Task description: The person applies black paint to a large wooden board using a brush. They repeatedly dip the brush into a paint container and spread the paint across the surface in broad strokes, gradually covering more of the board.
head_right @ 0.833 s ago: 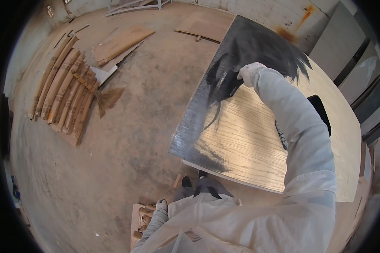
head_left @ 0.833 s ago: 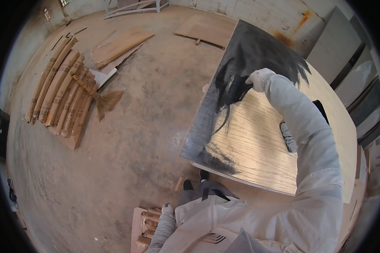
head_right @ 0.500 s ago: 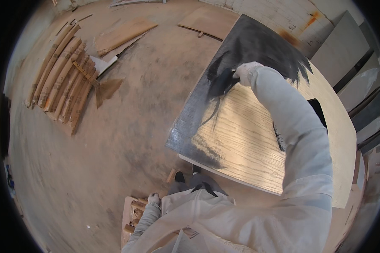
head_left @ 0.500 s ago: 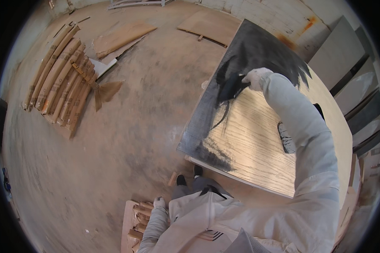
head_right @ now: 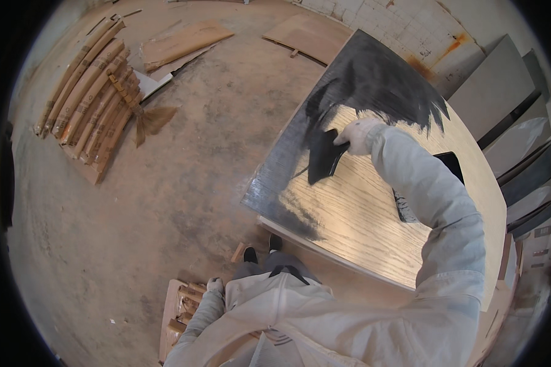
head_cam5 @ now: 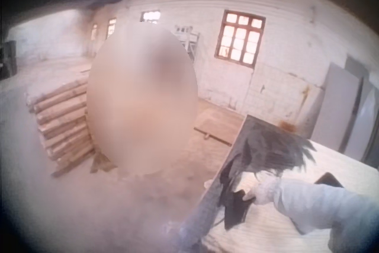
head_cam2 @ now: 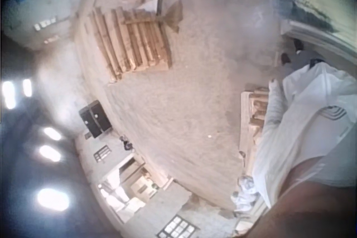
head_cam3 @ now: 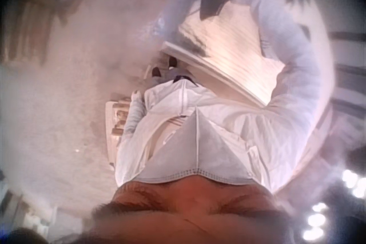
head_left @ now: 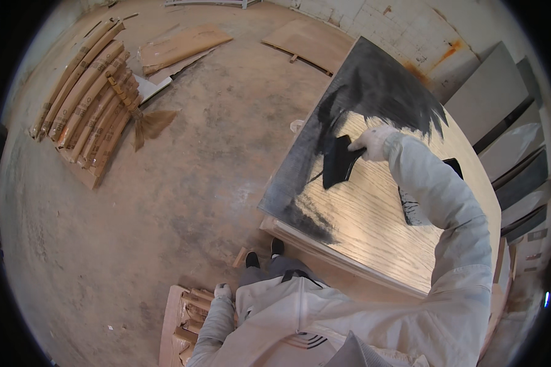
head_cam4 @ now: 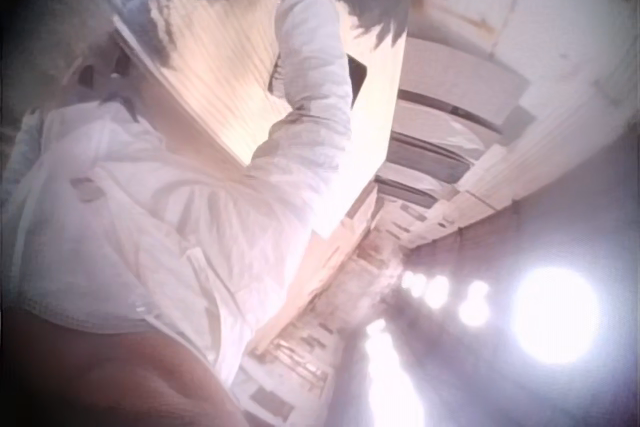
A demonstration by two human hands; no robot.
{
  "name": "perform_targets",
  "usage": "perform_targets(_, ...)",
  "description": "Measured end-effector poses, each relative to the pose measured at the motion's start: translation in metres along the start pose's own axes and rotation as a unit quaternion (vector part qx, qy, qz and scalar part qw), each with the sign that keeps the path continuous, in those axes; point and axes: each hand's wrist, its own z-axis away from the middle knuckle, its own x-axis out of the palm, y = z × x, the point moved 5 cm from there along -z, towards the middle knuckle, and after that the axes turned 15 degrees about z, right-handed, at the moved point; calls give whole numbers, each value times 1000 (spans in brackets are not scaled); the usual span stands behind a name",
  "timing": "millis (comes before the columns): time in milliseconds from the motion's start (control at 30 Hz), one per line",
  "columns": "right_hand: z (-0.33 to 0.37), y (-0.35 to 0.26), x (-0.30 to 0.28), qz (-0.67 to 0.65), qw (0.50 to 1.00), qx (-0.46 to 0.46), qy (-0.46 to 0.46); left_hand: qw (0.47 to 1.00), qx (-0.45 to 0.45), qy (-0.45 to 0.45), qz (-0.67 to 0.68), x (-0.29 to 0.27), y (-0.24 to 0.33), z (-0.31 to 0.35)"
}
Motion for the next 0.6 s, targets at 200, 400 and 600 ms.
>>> perform_targets(200, -90, 102, 41, -127, 980, 124, 86, 999, 29, 18, 19, -5, 7, -7)
perform_targets(400, -99, 77, 16, -99, 993, 67, -5, 991, 15, 57, 121, -39, -19, 5)
perform_targets(600, 4, -39, 2, 30, 999, -6, 16, 993, -69, 28, 96, -20, -51, 18)
